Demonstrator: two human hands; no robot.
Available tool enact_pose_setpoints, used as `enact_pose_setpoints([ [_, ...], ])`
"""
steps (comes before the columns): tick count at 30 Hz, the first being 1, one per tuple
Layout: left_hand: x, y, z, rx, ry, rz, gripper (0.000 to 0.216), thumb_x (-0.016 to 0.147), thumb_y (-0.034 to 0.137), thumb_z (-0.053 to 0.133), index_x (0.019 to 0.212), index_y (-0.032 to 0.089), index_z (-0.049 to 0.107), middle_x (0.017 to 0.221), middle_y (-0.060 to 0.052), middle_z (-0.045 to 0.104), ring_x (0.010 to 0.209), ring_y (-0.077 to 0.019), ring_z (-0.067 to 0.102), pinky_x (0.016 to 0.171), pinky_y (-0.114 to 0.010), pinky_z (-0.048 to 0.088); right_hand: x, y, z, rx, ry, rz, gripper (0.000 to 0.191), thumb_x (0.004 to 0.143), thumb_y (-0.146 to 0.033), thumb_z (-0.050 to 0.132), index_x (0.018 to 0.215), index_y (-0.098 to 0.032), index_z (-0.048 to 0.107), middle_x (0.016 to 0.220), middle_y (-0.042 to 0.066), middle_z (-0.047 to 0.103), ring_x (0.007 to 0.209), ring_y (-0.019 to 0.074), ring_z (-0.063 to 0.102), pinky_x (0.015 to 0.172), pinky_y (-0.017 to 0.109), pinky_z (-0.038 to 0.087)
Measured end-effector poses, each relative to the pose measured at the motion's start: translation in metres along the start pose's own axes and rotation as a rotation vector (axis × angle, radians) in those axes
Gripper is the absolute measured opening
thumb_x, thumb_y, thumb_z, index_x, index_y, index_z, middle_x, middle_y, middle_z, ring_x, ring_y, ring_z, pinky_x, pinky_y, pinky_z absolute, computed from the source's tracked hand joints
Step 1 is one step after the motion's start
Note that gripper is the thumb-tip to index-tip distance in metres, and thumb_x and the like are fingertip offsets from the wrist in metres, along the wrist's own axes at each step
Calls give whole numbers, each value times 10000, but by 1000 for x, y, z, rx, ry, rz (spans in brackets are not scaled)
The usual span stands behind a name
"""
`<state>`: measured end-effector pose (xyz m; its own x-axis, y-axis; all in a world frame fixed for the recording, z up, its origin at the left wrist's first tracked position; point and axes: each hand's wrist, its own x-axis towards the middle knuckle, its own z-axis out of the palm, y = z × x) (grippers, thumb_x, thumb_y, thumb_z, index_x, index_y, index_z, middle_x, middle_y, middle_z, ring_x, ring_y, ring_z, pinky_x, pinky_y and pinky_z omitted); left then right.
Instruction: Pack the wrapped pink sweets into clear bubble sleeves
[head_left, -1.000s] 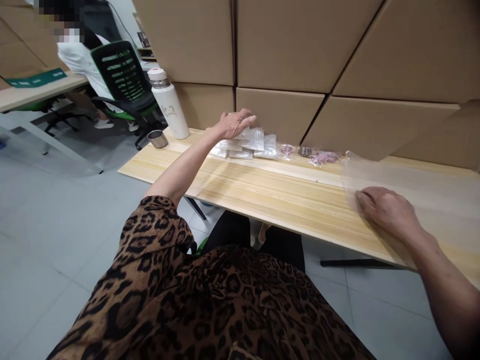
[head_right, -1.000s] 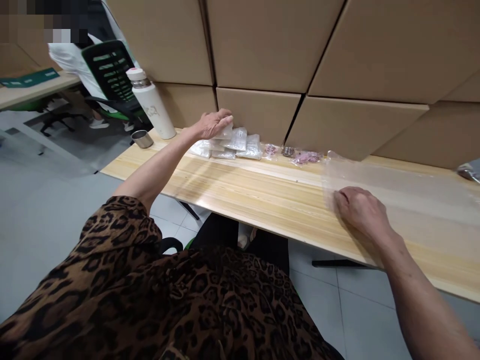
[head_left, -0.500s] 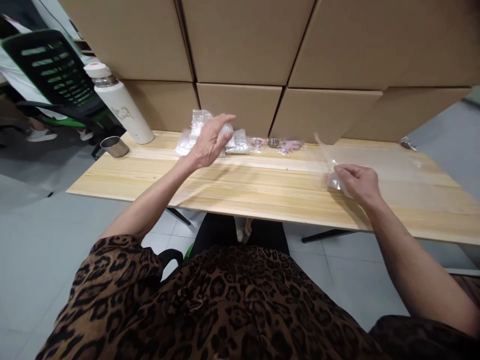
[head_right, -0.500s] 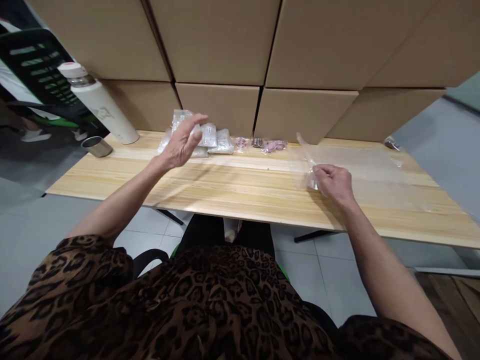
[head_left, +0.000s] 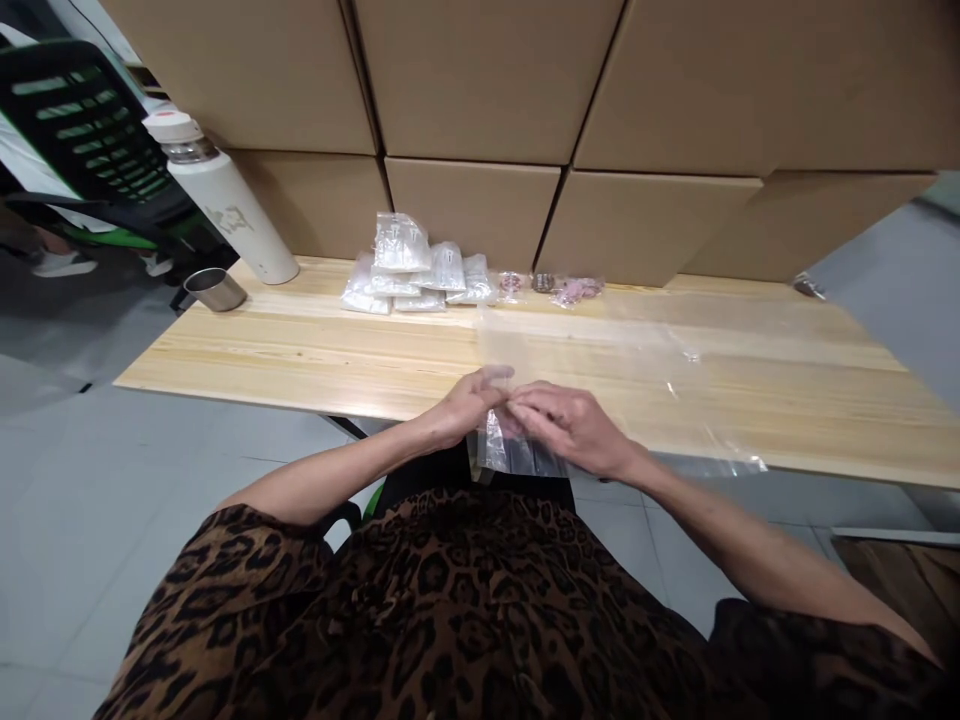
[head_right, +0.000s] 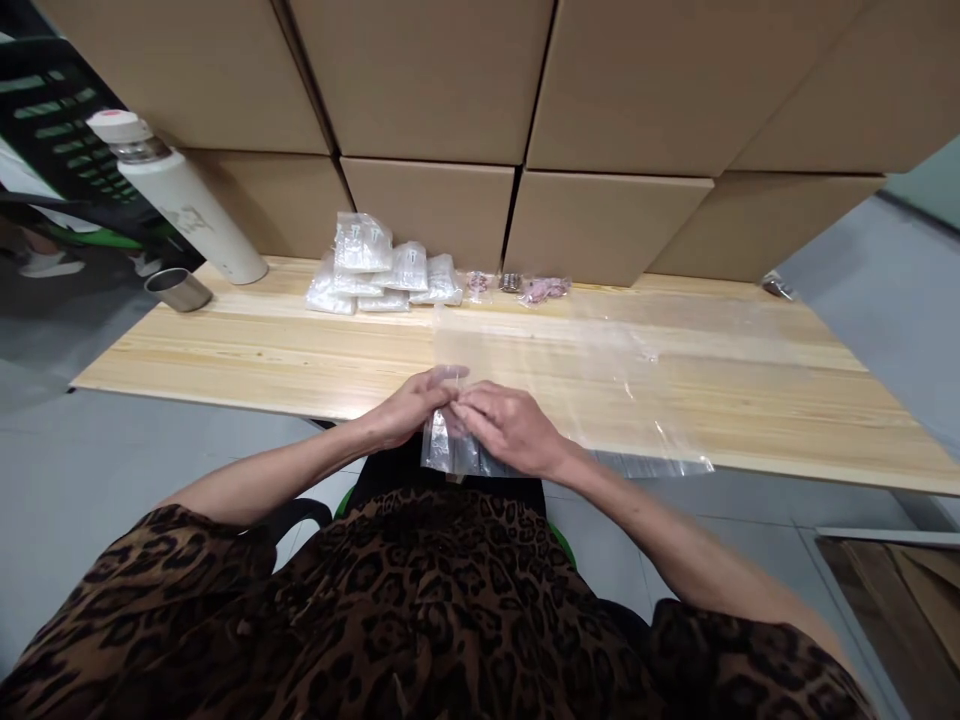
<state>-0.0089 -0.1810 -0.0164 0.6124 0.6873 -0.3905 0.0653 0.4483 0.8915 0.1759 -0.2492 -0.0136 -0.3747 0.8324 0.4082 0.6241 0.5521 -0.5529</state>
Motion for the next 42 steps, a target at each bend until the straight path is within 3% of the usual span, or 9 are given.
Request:
enact_pose_setpoints([
  [5,-21,18,-48,73,160,-89,595,973,52,505,1551,104,373,830,-52,792,561,-170,752,559,-262,592,32,80,-52,-471,122,194,307,1070,-270,501,1187,-156,762,1248,168,757,1153,299,708,1014,511,596],
  [9,-33,25,-75,152,241,-60,609,980,83,518,1566,83,353,786,-19,764,557,-150,729,593,-267,595,58,144,-82,-877,-150,299,470,1018,-153,466,1458,-163,631,1563,197,580,1346,372,574,1055,544,505],
  [14,-39,14,-94,476,259,137,791,990,256,567,1665,58,205,946,-74,757,682,-173,724,696,-341,605,69,177,-77,-928,-275,165,412,1091,-250,362,1329,-151,684,1404,190,689,1207,329,604,965,475,482],
  [19,-47,4,-98,977,593,702,732,961,408,641,1600,130,415,1545,-236,534,1382,-343,591,1165,-592,507,59,179,-84,-893,-61,174,411,1095,-291,347,1174,-143,722,1199,190,765,1067,299,654,931,451,504],
  [22,-47,4,-81,932,540,928,569,1001,375,612,1530,195,501,1557,-171,556,1499,-312,502,1266,-582,426,49,160,-88,-656,283,207,357,1074,-366,425,1069,-187,733,1045,142,778,941,260,687,893,440,548],
  [25,-35,6,-49,633,282,838,559,1021,427,619,1528,214,514,1564,-163,579,1459,-300,558,1243,-544,467,43,118,-77,-96,458,249,274,1006,-468,613,1004,-230,749,875,62,753,744,192,663,692,352,553],
  [30,9,-3,-6,-56,-26,398,646,969,444,742,1510,173,514,1456,-240,655,1180,-284,742,985,-450,633,49,54,-46,368,71,293,345,952,-575,716,974,-240,795,830,33,744,698,150,649,609,293,524],
  [34,35,-15,-1,-303,-61,204,281,1005,339,702,1195,138,653,1052,-138,778,794,-171,774,715,-308,635,74,86,-45,95,-38,284,431,1006,-606,593,1064,-222,780,974,81,768,860,209,701,777,375,587],
  [42,38,-24,-4,-478,-14,204,195,1008,251,692,1154,140,624,919,-72,751,785,-191,797,780,-364,659,111,197,-46,-679,-245,327,504,1058,-331,394,1431,-56,590,1431,268,637,1295,378,597,1116,560,468],
])
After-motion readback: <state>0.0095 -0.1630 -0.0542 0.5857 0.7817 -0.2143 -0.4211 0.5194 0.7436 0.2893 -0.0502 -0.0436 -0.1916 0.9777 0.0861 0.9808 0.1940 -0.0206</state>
